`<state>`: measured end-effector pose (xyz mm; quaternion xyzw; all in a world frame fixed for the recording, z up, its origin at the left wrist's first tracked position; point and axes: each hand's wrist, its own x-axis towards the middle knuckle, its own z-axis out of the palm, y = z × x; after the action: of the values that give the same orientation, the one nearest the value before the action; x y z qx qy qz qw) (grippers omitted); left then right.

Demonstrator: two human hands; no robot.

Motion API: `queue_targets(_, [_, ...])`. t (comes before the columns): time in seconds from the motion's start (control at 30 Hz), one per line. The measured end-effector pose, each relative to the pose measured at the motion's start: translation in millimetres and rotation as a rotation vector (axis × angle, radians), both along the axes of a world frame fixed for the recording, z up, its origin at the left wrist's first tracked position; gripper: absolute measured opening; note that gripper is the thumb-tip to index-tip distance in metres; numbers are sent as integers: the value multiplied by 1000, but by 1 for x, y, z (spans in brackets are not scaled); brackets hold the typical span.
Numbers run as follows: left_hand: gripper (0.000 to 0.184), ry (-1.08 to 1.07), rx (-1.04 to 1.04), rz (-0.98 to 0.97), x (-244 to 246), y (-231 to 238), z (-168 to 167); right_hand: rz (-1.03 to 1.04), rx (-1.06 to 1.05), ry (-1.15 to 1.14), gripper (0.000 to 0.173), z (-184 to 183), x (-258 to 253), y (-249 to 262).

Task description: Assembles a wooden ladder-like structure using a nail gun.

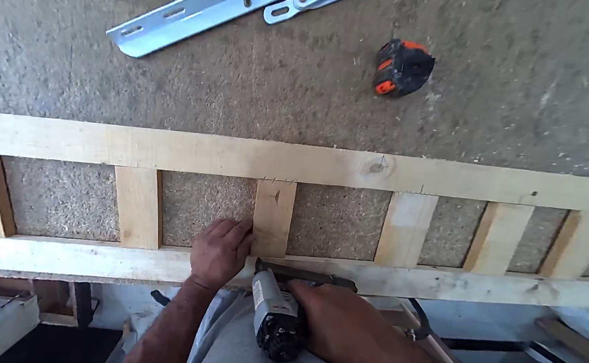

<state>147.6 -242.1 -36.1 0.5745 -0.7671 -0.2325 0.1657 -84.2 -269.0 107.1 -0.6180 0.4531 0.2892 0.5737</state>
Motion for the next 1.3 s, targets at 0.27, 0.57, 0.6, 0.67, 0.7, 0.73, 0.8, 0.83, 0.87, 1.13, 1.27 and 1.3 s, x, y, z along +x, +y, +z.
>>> queue_targets(0.27, [31, -2, -24, 4, 0, 0, -1, -24, 46, 94, 55, 2, 19, 2])
queue_targets(0.57, [33, 12, -38, 10, 0, 0, -1, -97, 97, 138, 56, 5, 11, 7])
queue_targets(0.6, [32, 15, -40, 11, -1, 0, -1, -93, 96, 135, 58, 5, 9, 8])
queue_targets(0.67, [32, 16, -41, 9, -1, 0, -1, -86, 88, 133, 55, 5, 4, 10])
queue_targets(0.7, [32, 15, -38, 9, -1, 0, -1, -90, 83, 136, 54, 5, 2, 11])
queue_targets(0.73, [32, 14, -38, 12, -1, 0, -1, -97, 79, 139, 54, 4, 0, 13])
queue_targets(0.8, [33, 14, -33, 19, -2, 1, 0, -113, 73, 144, 56, 3, -5, 17])
queue_targets(0.83, [33, 9, -27, 20, -2, 1, 0, -118, 69, 146, 56, 3, -7, 18])
queue_targets(0.87, [34, 5, -25, 20, -2, 1, 0, -118, 62, 148, 55, 2, -9, 19])
queue_targets(1.13, [35, -9, -34, 41, -2, 2, -1, -142, 48, 147, 55, 0, -23, 26])
queue_targets(1.27, [35, -12, -34, 44, -2, 3, -2, -151, 3, 147, 57, -1, -29, 32])
queue_targets(1.3, [35, -13, -36, 46, -2, 3, -2, -150, 4, 152, 57, -1, -29, 32])
